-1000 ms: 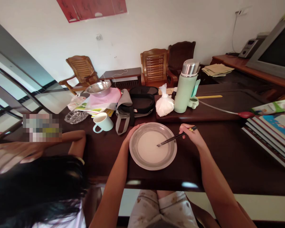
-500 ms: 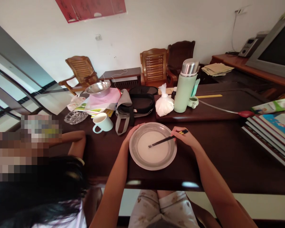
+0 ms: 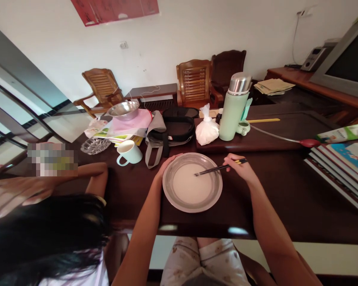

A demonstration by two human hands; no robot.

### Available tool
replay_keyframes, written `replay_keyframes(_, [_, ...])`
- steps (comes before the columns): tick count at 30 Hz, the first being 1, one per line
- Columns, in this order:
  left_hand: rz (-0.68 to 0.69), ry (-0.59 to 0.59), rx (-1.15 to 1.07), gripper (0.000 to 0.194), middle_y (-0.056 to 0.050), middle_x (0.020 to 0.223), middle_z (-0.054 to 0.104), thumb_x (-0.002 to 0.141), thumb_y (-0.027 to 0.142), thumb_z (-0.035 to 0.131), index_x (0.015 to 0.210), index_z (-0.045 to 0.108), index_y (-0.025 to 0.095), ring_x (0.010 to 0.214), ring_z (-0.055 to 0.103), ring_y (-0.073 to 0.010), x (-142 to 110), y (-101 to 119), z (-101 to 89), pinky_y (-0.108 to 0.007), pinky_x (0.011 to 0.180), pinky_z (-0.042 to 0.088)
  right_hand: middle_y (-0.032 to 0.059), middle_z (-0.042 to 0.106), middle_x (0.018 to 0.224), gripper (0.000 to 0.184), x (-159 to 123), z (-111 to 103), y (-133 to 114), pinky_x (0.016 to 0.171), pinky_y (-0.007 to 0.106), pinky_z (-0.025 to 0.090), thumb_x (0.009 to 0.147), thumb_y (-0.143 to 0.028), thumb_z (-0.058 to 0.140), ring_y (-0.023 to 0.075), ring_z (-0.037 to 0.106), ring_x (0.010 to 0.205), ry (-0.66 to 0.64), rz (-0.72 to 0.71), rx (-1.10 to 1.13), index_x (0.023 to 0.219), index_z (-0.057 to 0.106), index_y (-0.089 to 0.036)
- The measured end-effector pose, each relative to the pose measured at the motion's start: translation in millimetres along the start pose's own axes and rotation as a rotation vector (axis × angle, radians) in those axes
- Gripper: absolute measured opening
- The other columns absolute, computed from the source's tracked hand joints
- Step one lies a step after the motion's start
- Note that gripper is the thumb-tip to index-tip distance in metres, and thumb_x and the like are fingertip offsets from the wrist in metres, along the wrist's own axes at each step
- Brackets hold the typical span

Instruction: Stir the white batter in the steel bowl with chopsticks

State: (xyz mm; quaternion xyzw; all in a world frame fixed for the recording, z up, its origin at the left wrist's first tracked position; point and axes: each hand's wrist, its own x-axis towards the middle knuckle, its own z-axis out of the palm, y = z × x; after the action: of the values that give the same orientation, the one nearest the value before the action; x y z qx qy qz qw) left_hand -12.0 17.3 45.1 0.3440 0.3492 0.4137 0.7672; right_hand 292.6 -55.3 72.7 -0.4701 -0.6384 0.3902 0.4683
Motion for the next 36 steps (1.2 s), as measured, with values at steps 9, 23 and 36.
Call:
replay_keyframes(9, [0.007, -0.006, 0.009, 0.034, -0.008, 0.11, 0.069, 0.08, 0.031, 0.059, 0.108, 0.07, 0.014, 0.117, 0.054, -0.0283, 0.3, -2.6, -2.3, -0.036, 0.105, 0.035, -0.0006, 0.058, 0.059, 0.025, 0.9, 5.7, -3.5, 0.061, 0.026, 0.04, 0.088, -0.038, 0.056, 0.014, 0.054, 0.059, -0.103, -0.021, -0.028, 0.072, 0.063, -0.018])
replay_keyframes(23, [-0.016, 0.02, -0.007, 0.031, -0.007, 0.112, 0.068, 0.08, 0.029, 0.059, 0.103, 0.071, 0.014, 0.12, 0.052, -0.0275, -1.8, -0.5, 1.6, -0.035, 0.106, 0.034, -0.002, 0.053, 0.051, 0.032, -0.1, 4.8, -4.0, 0.058, 0.026, 0.039, 0.089, -0.039, 0.051, 0.0129, 0.051, 0.053, 0.002, 0.0, -0.027, 0.066, 0.059, -0.019])
replay_keyframes(36, [-0.007, 0.021, 0.003, 0.032, -0.008, 0.112, 0.068, 0.078, 0.03, 0.06, 0.103, 0.071, 0.013, 0.12, 0.052, -0.0283, -1.8, -0.6, 1.6, -0.036, 0.107, 0.033, -0.0018, 0.053, 0.053, 0.035, -0.6, 4.9, -3.5, 0.054, 0.025, 0.039, 0.089, -0.041, 0.051, 0.0122, 0.051, 0.05, -0.082, 0.023, 0.014, 0.065, 0.06, -0.018])
